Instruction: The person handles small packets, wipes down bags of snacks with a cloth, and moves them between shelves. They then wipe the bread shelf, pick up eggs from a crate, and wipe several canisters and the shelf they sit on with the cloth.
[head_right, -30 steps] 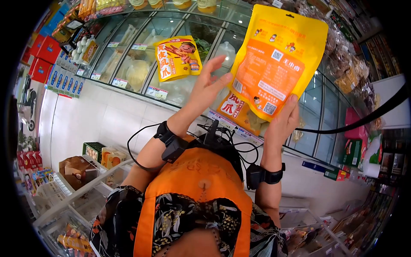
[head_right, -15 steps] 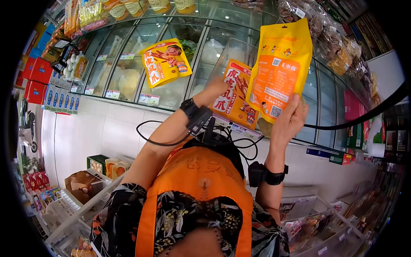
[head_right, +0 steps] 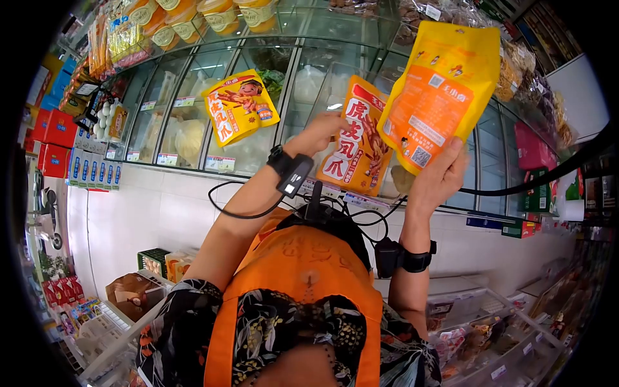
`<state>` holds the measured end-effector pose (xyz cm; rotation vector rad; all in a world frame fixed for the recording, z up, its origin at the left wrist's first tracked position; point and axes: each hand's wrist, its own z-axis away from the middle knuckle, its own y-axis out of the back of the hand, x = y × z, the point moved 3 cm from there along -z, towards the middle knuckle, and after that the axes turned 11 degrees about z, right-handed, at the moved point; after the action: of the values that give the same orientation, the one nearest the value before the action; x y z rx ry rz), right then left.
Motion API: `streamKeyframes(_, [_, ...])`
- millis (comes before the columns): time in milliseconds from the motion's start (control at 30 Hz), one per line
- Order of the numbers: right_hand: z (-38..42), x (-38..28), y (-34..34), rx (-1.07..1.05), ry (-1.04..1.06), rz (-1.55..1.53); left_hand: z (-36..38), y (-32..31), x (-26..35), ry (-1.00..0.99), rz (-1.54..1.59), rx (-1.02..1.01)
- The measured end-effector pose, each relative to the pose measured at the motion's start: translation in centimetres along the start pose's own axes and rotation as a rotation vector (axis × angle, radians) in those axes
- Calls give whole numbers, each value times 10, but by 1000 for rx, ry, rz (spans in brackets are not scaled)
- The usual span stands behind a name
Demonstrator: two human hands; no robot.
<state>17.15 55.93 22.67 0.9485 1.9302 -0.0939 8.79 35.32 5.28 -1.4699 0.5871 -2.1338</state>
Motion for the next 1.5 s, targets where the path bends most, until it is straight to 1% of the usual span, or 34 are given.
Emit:
streamKeyframes(67, [-7, -10, 0, 81, 110, 35, 22, -6, 14, 72, 82, 82])
streamKeyframes(100, [-13, -14, 0, 106, 117, 34, 29, -6, 18, 84, 101, -2])
streamKeyframes(167, [-24, -20, -1, 153, 126, 37, 44, -10, 23, 38, 32, -50])
streamKeyframes(233, [-40, -25, 2, 234, 83, -57, 54, -10, 28, 4, -45, -58])
streamKeyframes(300, [-58, -23, 4, 332, 52, -196, 63, -14, 29, -48, 62, -61])
streamKeyframes(333, [-62, -29, 5, 321, 29, -285, 70, -17, 30, -75, 118, -59])
streamKeyframes(367, [-67, -40, 8, 311, 7, -375, 79, -16, 36, -146, 47, -95])
streamKeyframes(400, [-71, -50, 9, 300, -15, -464, 86, -16, 35, -139, 4, -127])
streamKeyframes(433, [-72, -63, 10, 269, 21, -463, 92, -15, 33, -131, -39, -159])
streamKeyframes(467, [-73, -61, 7, 227, 17, -436, 96, -14, 33, -121, -84, -194])
streamKeyframes(500, [-76, -57, 1, 189, 12, -407, 94, -4, 28, -152, -166, -377])
streamKeyframes(533, [-77, -52, -4, 156, 6, -376, 99, -2, 30, -176, -217, -468])
streamKeyframes(567, [-74, -45, -10, 117, 34, -262, 107, -2, 30, -196, -267, -562])
streamKeyframes(600, [-68, -35, -18, 110, 91, -165, 113, -1, 29, -218, -314, -655])
streamKeyframes(633, [-61, -23, -29, 100, 148, -69, 116, 0, 30, -204, -337, -697])
streamKeyframes(667, [-55, -14, -37, 88, 207, 25, 118, 1, 33, -168, -258, -698])
streamKeyframes(733, [-31, -15, -53, -56, 243, 164, 127, -10, 50, -94, -103, -699])
streamKeyframes(800, [-10, -11, -71, -141, 396, 100, 124, -21, 61, -43, -79, -514])
streamKeyframes(833, [3, -14, -76, -211, 381, 113, 121, -27, 65, -19, -65, -418])
streamKeyframes(933, [42, -26, -74, -398, 357, 145, 109, -45, 78, 39, 50, -381])
streamKeyframes(1000, [57, -31, -70, -494, 380, 154, 101, -52, 85, -24, 6, -238])
streamKeyframes(1033, [63, -33, -67, -518, 444, 218, 97, -53, 89, -57, -16, -163])
streamKeyframes(1100, [73, -35, -65, -559, 575, 344, 88, -51, 96, -111, -43, -103])
streamKeyframes(1167, [78, -29, -67, -565, 610, 348, 83, -51, 99, -146, -23, -15])
streamKeyframes(1267, [79, -29, -65, -605, 649, 329, 53, -43, 88, -274, 117, -25])
streamKeyframes(1300, [80, -30, -63, -626, 660, 318, 51, -47, 91, -285, 176, -59])
streamKeyframes(1367, [79, -38, -49, -800, 677, 311, 45, -56, 99, -304, 293, -128])
streamKeyframes(1467, [78, -39, -19, -1065, 711, 287, 39, -67, 121, -470, 188, -213])
streamKeyframes(1500, [77, -38, -9, -1152, 725, 275, 38, -71, 126, -453, 177, -238])
